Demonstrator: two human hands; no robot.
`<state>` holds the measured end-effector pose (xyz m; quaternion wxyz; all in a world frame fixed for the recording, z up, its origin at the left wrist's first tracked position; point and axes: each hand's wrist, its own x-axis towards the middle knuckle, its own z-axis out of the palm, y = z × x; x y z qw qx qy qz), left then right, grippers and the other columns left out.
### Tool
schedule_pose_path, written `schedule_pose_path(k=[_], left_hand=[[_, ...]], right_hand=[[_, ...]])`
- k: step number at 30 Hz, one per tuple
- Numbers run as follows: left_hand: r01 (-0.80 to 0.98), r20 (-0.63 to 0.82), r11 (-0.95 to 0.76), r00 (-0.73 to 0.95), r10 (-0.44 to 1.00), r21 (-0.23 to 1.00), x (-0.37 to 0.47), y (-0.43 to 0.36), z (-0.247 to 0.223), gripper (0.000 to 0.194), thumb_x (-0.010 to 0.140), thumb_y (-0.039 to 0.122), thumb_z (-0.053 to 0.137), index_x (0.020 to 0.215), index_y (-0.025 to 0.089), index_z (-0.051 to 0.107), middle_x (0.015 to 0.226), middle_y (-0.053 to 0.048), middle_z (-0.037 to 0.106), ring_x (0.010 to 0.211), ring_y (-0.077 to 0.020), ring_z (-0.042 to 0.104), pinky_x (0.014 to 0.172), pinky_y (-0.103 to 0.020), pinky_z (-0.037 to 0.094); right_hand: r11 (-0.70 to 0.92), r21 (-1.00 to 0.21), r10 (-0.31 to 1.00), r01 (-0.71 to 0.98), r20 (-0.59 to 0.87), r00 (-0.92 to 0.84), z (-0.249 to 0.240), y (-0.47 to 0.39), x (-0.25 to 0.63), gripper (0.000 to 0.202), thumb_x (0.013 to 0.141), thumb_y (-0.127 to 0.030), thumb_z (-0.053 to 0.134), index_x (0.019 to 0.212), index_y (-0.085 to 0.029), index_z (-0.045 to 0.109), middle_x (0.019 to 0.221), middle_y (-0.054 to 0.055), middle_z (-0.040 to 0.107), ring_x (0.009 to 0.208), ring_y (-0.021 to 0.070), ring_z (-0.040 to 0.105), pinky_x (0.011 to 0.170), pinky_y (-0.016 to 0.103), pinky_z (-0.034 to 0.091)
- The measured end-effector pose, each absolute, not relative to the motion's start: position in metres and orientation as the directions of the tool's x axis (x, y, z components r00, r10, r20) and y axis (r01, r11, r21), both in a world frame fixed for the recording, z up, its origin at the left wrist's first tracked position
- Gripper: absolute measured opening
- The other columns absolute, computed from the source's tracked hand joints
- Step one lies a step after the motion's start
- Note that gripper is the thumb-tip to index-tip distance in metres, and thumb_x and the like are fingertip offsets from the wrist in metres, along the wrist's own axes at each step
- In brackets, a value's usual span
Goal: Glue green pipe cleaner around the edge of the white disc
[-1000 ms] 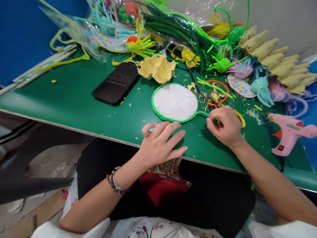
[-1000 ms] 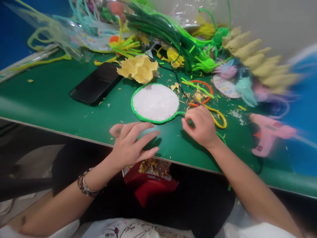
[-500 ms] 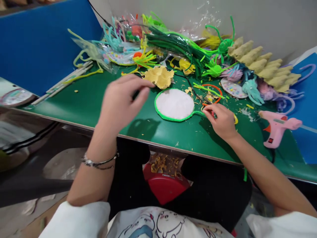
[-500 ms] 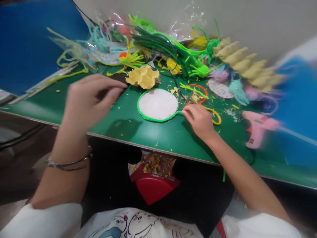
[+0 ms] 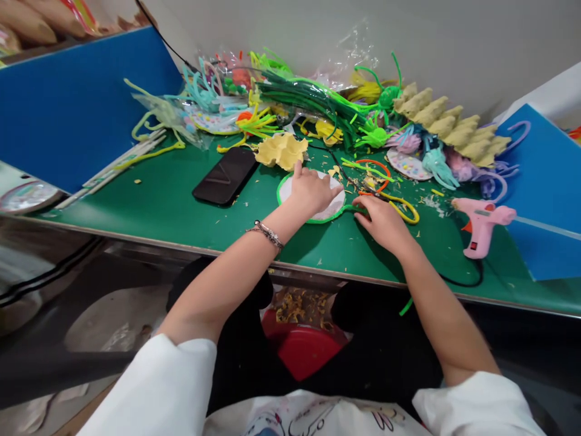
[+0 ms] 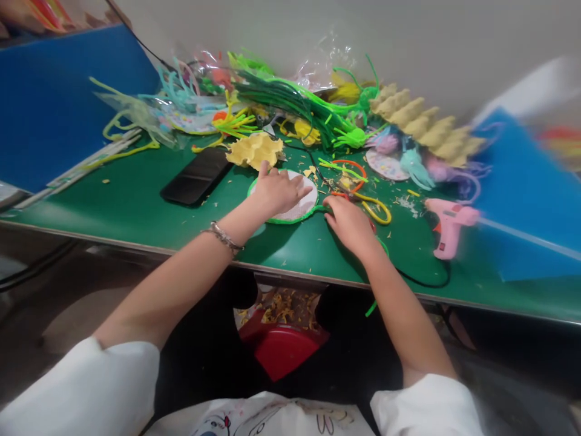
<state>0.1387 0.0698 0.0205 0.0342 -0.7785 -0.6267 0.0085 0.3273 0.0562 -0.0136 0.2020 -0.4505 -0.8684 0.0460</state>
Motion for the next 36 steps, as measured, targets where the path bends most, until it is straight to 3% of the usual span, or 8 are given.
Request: schedule_pose_path(k=[5,12,16,22,26,31,36], left_hand=[[0.970,-0.021,-0.238,0.238,0.971,-0.050,0.137,0.075,0.020,0.062,0.097,0.054,0.024,0.131,0.015,0.059,0.126,-0.021,0.062,0.121,-0.0387,0.052,0.105,-0.057,0.023],[0.934,-0.121,-0.357,0.352,0.928,-0.029,0.118,0.063,0.023,0.053,0.097,0.053,0.030,0.140,0.028,0.049,0.142,-0.011,0.052,0.129,-0.0340,0.046,0.109,-0.058,0.021],[0.908,-0.167,-0.420,0.413,0.895,-0.006,0.109,0.042,0.027,0.051,0.098,0.049,0.033,0.142,0.027,0.046,0.149,-0.012,0.044,0.133,-0.0335,0.043,0.112,-0.060,0.015],[0.894,-0.212,-0.447,0.439,0.873,0.011,0.106,0.022,0.033,0.050,0.098,0.047,0.036,0.144,0.029,0.042,0.154,-0.012,0.037,0.138,-0.0330,0.038,0.114,-0.059,0.016],[0.888,-0.190,-0.459,0.456,0.870,0.029,0.104,0.021,0.034,0.057,0.095,0.057,0.036,0.142,0.028,0.047,0.151,-0.015,0.040,0.135,-0.0356,0.041,0.113,-0.059,0.017],[0.884,-0.154,-0.465,0.465,0.872,0.043,0.101,0.020,0.029,0.051,0.096,0.047,0.035,0.141,0.029,0.048,0.152,-0.012,0.041,0.134,-0.0332,0.043,0.114,-0.058,0.018],[0.884,-0.159,-0.467,0.466,0.870,0.030,0.101,0.016,0.027,0.060,0.091,0.055,0.041,0.144,0.026,0.045,0.153,-0.014,0.037,0.137,-0.0354,0.039,0.115,-0.057,0.016]], right_hand=[[0.556,-0.299,0.828,0.775,0.279,-0.486,-0.008,0.053,0.325,0.016,0.085,-0.014,0.051,0.095,-0.017,0.062,0.095,0.011,0.070,0.084,0.0242,0.066,0.073,0.035,0.048],[0.558,-0.349,0.830,0.753,0.219,-0.513,0.000,0.030,0.324,0.011,0.085,-0.015,0.054,0.087,-0.018,0.064,0.090,0.008,0.069,0.081,0.0216,0.065,0.072,0.033,0.048],[0.586,-0.405,0.800,0.702,0.154,-0.580,0.011,0.013,0.321,0.009,0.084,-0.015,0.056,0.086,-0.019,0.064,0.087,0.005,0.068,0.079,0.0180,0.064,0.068,0.029,0.047],[0.569,-0.482,0.786,0.666,0.082,-0.613,0.019,0.005,0.313,0.006,0.085,-0.014,0.059,0.083,-0.018,0.064,0.083,0.002,0.064,0.072,0.0134,0.060,0.065,0.025,0.044],[0.560,-0.469,0.802,0.683,0.098,-0.589,0.013,0.007,0.308,0.007,0.085,-0.018,0.061,0.079,-0.019,0.063,0.079,0.001,0.061,0.072,0.0143,0.059,0.065,0.026,0.042],[0.589,-0.416,0.797,0.693,0.155,-0.584,0.006,0.006,0.305,0.010,0.085,-0.023,0.062,0.076,-0.019,0.062,0.074,0.000,0.057,0.066,0.0134,0.055,0.061,0.026,0.039],[0.649,-0.288,0.760,0.704,0.262,-0.594,0.001,0.003,0.302,0.011,0.085,-0.022,0.061,0.075,-0.018,0.061,0.071,0.001,0.055,0.066,0.0141,0.053,0.060,0.025,0.038]])
